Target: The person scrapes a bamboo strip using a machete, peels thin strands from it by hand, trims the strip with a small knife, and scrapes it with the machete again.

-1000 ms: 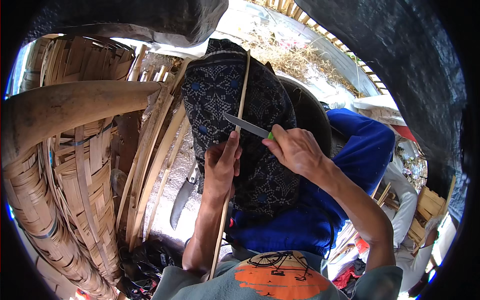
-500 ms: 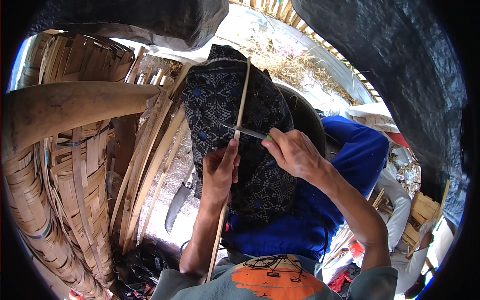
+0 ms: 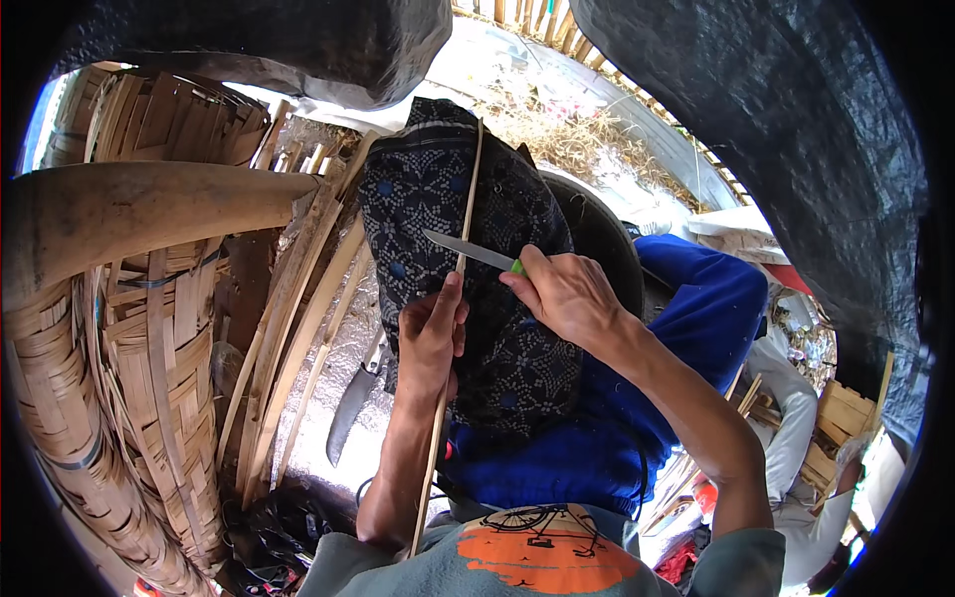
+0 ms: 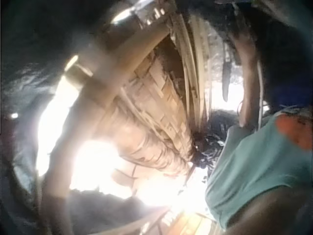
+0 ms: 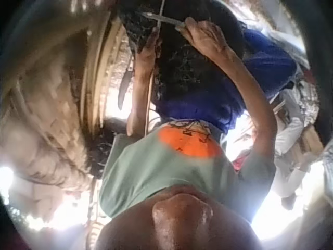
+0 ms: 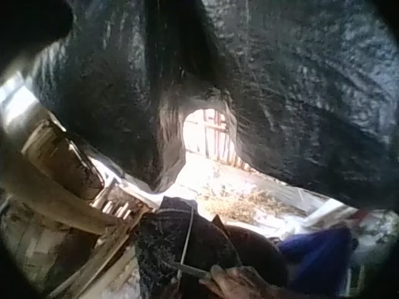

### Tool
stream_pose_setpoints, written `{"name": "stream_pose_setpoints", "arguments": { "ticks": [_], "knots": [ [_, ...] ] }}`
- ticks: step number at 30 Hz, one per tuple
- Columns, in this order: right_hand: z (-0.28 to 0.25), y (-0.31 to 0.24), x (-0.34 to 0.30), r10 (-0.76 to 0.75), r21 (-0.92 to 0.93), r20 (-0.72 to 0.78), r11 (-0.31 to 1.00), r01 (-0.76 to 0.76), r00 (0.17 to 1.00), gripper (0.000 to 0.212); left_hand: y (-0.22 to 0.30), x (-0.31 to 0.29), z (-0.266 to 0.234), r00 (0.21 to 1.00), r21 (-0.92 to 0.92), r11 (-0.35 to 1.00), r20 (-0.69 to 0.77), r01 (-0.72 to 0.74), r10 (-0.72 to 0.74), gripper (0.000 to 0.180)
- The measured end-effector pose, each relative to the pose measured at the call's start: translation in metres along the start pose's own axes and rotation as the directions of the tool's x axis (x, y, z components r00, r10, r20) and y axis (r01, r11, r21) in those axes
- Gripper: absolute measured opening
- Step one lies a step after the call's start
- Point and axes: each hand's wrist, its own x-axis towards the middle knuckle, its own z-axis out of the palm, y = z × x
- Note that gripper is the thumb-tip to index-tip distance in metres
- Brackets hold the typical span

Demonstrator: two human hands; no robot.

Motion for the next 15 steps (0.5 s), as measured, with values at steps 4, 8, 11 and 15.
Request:
{"name": "stream_pose_setpoints", "arguments": {
  "ticks": [4, 8, 11, 15],
  "knots": [
    [-0.01, 0.03, 0.022, 0.219, -0.1, -0.026, 0.97, -0.22, 0.975, 0.034, -0.001, -0.01, 0.001, 1.0, -0.017, 1.0, 0.003, 0.025, -0.025, 0.048],
    [-0.007, 0.019, 0.004, -0.147, 0.03, -0.21, 0.987, 0.156, 0.967, 0.03, -0.004, 0.001, -0.008, 0.998, -0.075, 0.997, 0.061, 0.0, 0.005, 0.046],
    [-0.004, 0.013, -0.011, -0.209, 0.065, -0.269, 0.97, 0.234, 0.94, 0.027, 0.001, -0.001, -0.001, 0.998, -0.006, 0.999, 0.05, -0.036, 0.036, 0.038],
    [-0.016, 0.002, -0.017, 0.025, 0.27, -0.009, 0.963, -0.021, 1.0, 0.028, 0.002, -0.005, 0.002, 0.992, 0.241, 0.962, 0.027, -0.128, 0.125, 0.031]
  ]
}}
